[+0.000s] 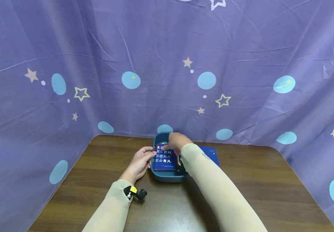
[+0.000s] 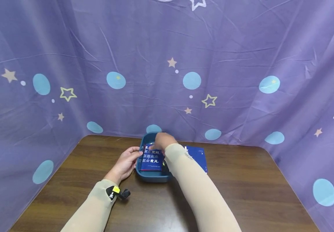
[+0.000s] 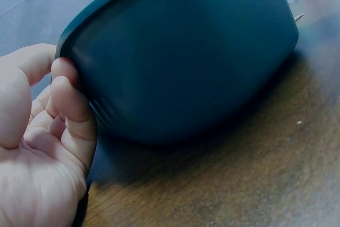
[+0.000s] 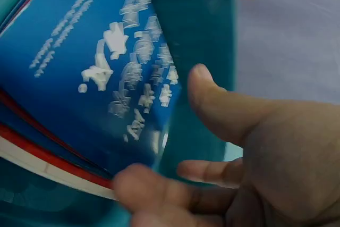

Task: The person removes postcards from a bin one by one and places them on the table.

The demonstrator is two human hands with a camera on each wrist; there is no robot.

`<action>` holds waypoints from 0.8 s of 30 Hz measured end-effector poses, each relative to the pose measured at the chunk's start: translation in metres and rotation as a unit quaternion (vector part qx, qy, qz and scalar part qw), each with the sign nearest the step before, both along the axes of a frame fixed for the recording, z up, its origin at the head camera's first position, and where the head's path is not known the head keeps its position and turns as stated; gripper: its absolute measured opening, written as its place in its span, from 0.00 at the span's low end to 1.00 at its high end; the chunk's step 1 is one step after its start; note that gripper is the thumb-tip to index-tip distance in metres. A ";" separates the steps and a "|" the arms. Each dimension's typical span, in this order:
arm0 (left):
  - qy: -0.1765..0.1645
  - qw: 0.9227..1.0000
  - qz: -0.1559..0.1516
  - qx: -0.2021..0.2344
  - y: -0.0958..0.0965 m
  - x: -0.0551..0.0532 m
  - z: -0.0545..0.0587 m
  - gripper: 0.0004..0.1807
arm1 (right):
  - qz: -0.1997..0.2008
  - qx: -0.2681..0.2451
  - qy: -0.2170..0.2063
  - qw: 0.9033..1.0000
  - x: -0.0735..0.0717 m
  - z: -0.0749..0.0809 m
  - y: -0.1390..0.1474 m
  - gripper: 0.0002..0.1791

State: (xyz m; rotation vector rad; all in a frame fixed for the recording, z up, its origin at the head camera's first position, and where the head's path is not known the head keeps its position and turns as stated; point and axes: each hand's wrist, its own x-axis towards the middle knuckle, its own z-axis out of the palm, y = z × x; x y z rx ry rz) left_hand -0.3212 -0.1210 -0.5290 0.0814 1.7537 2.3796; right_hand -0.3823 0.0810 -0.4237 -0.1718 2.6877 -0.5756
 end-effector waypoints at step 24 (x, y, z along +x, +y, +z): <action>-0.003 1.000 0.010 0.004 0.002 -0.003 -0.004 0.15 | -0.032 -0.110 0.066 0.991 0.007 0.013 0.028 0.33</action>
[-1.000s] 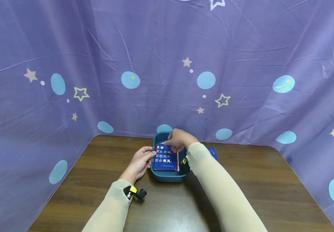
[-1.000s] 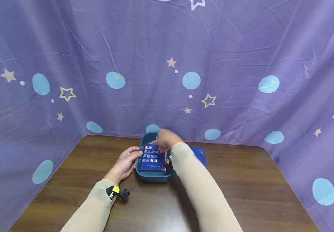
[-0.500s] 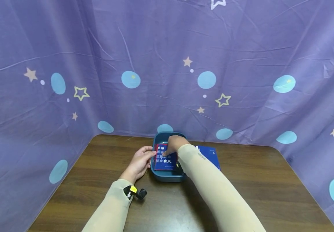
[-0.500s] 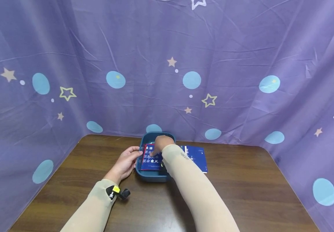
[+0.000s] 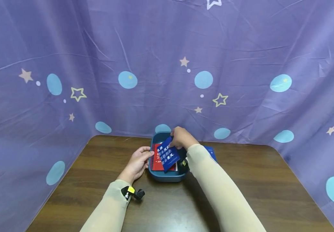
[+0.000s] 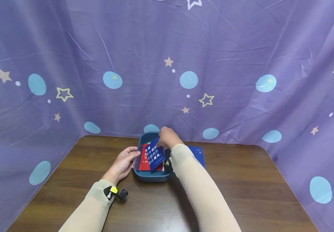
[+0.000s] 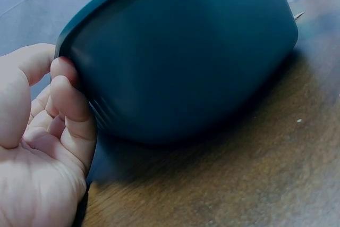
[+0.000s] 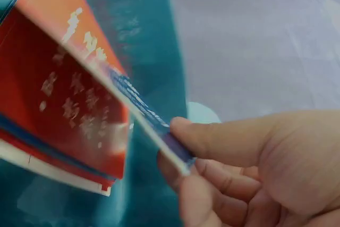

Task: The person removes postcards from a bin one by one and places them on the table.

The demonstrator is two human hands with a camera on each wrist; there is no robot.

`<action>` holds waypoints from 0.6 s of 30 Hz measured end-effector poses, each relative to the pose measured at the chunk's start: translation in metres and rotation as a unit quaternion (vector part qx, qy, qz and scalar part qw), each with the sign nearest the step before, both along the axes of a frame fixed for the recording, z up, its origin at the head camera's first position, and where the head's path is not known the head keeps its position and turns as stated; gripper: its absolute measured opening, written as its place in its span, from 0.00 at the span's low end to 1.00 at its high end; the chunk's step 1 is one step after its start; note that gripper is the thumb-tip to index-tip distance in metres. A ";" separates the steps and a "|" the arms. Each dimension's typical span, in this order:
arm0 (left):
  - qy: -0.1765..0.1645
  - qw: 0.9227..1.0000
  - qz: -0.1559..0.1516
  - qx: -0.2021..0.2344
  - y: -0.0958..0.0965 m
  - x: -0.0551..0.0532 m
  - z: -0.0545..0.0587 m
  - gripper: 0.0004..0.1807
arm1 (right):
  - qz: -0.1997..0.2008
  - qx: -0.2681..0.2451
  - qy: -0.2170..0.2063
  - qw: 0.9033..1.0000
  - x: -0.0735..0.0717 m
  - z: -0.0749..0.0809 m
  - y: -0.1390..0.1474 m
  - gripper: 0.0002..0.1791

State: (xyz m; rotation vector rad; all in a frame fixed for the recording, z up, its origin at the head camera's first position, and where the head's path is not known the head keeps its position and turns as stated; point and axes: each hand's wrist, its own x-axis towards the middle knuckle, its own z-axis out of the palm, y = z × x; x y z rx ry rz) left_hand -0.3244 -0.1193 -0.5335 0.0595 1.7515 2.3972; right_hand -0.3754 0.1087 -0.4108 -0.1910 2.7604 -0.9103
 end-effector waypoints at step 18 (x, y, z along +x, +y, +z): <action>0.001 1.000 0.001 0.005 -0.001 0.000 0.000 0.14 | -0.085 -0.278 0.044 0.956 0.013 -0.018 0.109 0.24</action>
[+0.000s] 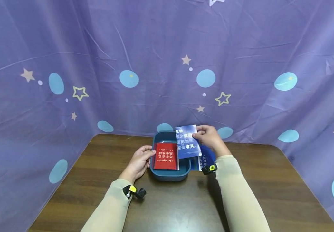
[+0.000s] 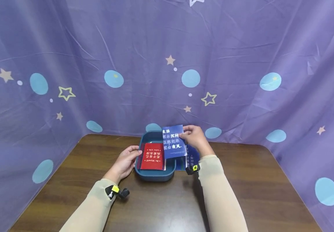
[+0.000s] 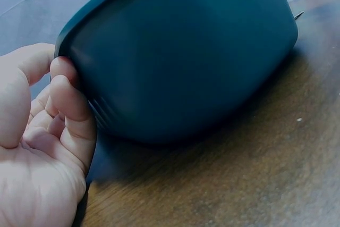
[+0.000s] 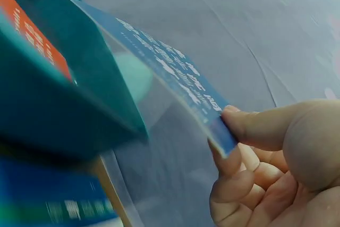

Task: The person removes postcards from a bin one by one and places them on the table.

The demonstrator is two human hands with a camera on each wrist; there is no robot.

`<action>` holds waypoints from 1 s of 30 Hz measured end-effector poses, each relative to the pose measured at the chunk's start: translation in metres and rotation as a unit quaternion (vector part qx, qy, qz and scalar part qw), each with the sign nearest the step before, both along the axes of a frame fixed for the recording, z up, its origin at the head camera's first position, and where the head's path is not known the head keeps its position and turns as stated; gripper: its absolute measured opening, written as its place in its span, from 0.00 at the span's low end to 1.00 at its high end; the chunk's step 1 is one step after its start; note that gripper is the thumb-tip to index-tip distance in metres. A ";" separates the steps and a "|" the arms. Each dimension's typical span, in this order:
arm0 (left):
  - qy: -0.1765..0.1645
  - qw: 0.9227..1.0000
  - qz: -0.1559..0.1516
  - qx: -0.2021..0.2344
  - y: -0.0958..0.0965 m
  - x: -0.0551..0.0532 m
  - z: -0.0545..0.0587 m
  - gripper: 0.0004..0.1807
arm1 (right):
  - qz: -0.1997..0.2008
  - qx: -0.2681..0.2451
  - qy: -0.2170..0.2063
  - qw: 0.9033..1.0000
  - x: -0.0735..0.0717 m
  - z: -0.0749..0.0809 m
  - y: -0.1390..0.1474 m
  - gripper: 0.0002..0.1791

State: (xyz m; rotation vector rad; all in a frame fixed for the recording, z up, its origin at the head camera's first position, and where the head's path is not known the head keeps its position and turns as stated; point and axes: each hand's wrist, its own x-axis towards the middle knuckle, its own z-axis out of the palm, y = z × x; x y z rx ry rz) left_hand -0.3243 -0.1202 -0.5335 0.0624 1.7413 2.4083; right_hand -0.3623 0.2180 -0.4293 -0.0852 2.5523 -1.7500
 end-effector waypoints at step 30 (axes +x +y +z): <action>0.001 1.000 -0.006 -0.010 -0.001 0.002 0.004 0.18 | -0.047 0.093 -0.119 0.987 0.009 -0.064 0.112 0.20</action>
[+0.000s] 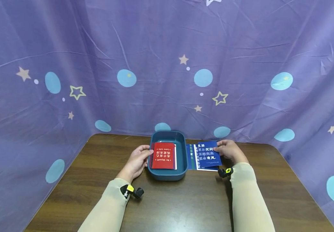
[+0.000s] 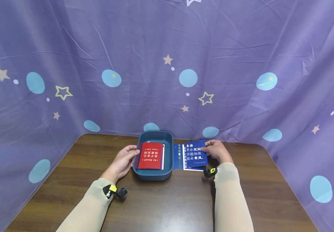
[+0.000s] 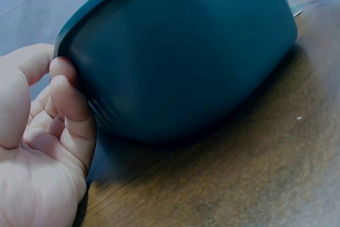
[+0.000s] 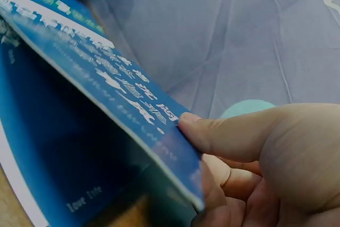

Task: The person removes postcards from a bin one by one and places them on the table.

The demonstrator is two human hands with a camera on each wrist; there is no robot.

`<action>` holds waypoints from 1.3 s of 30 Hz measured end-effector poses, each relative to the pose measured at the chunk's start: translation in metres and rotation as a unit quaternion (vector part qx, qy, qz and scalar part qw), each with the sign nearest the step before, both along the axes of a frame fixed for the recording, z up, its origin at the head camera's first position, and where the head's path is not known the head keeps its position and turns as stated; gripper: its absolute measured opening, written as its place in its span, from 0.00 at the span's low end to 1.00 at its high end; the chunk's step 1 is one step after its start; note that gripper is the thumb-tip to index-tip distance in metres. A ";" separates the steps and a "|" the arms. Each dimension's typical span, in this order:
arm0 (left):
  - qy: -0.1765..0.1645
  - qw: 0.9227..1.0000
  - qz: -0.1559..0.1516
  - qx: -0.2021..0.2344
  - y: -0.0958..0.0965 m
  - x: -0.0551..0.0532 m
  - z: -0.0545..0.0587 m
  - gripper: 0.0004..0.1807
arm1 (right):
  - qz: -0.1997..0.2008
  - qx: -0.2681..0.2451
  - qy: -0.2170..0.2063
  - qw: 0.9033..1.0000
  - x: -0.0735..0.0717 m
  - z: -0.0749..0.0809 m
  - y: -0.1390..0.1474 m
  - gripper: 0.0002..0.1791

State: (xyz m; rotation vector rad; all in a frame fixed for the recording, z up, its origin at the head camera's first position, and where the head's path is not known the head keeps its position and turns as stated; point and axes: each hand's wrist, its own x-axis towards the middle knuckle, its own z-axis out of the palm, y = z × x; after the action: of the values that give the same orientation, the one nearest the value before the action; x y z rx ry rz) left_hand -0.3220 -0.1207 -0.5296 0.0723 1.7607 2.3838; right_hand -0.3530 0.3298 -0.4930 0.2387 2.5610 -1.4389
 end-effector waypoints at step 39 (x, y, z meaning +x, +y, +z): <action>-0.001 1.000 0.001 -0.001 0.000 0.001 0.001 0.15 | 0.142 0.050 0.114 0.982 0.013 0.071 -0.127 0.13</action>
State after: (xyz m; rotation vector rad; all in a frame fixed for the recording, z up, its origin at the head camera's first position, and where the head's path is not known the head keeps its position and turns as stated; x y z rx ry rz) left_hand -0.3211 -0.1203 -0.5288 0.0669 1.7636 2.3818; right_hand -0.3398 0.2028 -0.4217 -0.2848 2.7098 -1.2984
